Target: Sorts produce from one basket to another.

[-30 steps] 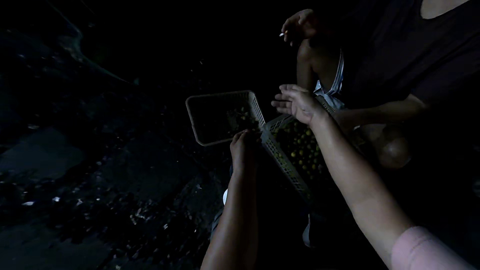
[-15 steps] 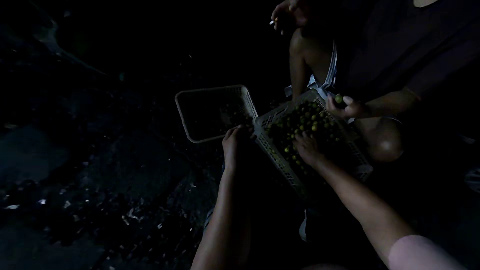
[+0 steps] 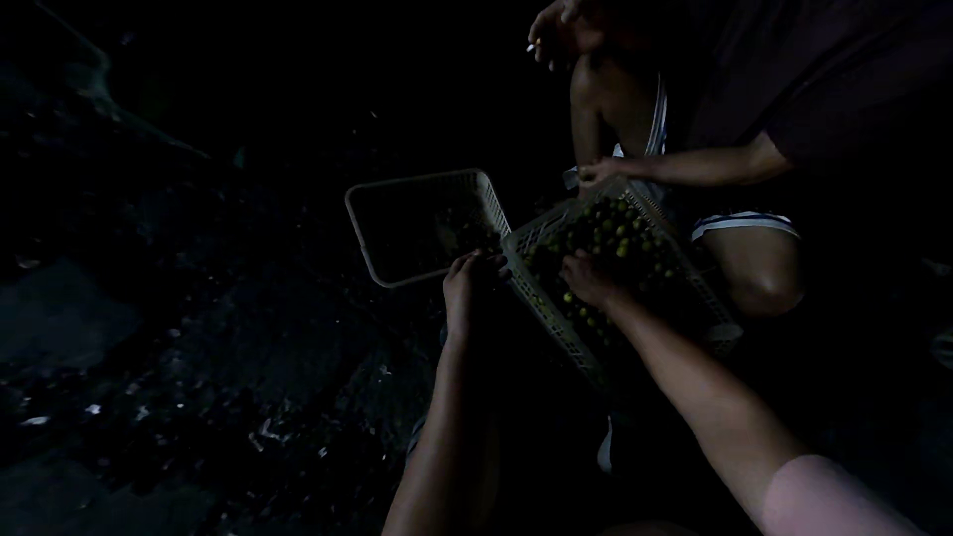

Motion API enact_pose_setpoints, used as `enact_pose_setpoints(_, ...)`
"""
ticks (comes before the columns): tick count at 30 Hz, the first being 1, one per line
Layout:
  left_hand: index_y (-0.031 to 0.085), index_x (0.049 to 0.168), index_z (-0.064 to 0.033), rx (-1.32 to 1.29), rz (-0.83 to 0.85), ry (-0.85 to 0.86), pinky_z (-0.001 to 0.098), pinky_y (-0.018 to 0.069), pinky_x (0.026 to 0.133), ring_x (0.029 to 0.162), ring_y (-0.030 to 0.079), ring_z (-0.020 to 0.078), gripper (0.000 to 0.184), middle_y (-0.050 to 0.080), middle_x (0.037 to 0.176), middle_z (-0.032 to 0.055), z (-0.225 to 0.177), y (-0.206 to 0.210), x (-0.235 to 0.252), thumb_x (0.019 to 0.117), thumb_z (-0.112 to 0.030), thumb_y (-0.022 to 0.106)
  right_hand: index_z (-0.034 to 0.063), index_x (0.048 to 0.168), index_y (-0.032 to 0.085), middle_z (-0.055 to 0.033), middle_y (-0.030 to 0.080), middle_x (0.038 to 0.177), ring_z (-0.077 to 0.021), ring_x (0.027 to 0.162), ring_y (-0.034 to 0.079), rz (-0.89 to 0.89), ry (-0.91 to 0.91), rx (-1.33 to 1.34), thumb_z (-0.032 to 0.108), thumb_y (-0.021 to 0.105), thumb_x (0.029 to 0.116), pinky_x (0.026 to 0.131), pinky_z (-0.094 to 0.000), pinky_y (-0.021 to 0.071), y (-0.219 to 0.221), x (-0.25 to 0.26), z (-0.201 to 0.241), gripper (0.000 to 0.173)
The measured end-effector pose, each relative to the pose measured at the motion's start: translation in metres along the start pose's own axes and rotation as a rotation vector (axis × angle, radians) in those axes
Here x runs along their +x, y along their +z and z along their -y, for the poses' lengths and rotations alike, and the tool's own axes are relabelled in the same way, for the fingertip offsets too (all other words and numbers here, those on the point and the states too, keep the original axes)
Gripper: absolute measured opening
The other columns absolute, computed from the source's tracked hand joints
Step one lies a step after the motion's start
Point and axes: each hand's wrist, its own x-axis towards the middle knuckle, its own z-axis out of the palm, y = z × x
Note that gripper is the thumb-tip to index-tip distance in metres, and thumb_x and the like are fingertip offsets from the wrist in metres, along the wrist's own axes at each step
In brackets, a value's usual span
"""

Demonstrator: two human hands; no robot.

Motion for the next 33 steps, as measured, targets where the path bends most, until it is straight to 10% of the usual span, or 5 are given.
enact_pose_setpoints(10, 0.051, 0.129, 0.0003, -0.051, -0.021, 0.005, 0.0311, 0.059, 0.07, 0.078, 0.07, 0.0164, 0.027, 0.069, 0.099, 0.0121, -0.008, -0.004, -0.001, 0.1096, -0.017, 0.044, -0.0056, 0.131, 0.06, -0.0286, 0.059, 0.134, -0.0442, 0.121, 0.06, 0.247, 0.101, -0.036, 0.014, 0.063, 0.0999, 0.102, -0.0622, 0.0481, -0.015, 0.026, 0.03, 0.037)
enact_pose_setpoints(19, 0.053, 0.123, -0.0045, -0.131, 0.032, 0.029, 0.0295, 0.0586, 0.069, 0.077, 0.068, 0.0155, 0.021, 0.066, 0.095, 0.0077, -0.003, -0.008, -0.005, 0.1077, -0.017, 0.046, 0.0052, 0.147, 0.047, -0.0208, 0.061, 0.132, -0.0297, 0.1, 0.071, -0.143, 0.033, 0.532, 0.028, 0.07, 0.0984, 0.086, -0.0454, 0.0605, -0.12, 0.041, 0.081, 0.058)
enact_pose_setpoints(25, 0.052, 0.125, -0.0034, -0.112, 0.013, 0.023, 0.0311, 0.0586, 0.07, 0.077, 0.068, 0.0173, 0.023, 0.066, 0.096, 0.0099, -0.005, -0.008, -0.006, 0.1079, -0.018, 0.047, 0.0, 0.123, 0.062, -0.0188, 0.068, 0.112, -0.0275, 0.086, 0.072, 0.067, -0.087, 0.349, 0.013, 0.062, 0.1009, 0.077, -0.0457, 0.0623, -0.08, 0.019, 0.023, 0.026)
enact_pose_setpoints(29, 0.053, 0.129, -0.0028, -0.066, 0.013, -0.002, 0.0317, 0.0592, 0.069, 0.078, 0.07, 0.018, 0.027, 0.068, 0.101, 0.0115, -0.005, -0.009, -0.003, 0.1082, -0.02, 0.048, 0.0007, 0.125, 0.067, -0.0228, 0.064, 0.131, -0.0413, 0.122, 0.061, 0.302, 0.09, -0.212, 0.014, 0.061, 0.1011, 0.101, -0.0621, 0.0484, -0.033, -0.022, -0.005, 0.028)
enact_pose_setpoints(33, 0.053, 0.126, -0.003, -0.066, 0.014, 0.008, 0.0317, 0.0597, 0.069, 0.078, 0.07, 0.0177, 0.025, 0.068, 0.099, 0.0104, -0.005, -0.008, -0.003, 0.1072, -0.019, 0.048, 0.0082, 0.117, 0.074, -0.0158, 0.062, 0.133, -0.0377, 0.128, 0.055, 0.119, -0.037, -0.33, 0.004, 0.069, 0.0918, 0.107, -0.058, 0.0453, 0.008, -0.045, -0.041, 0.026)
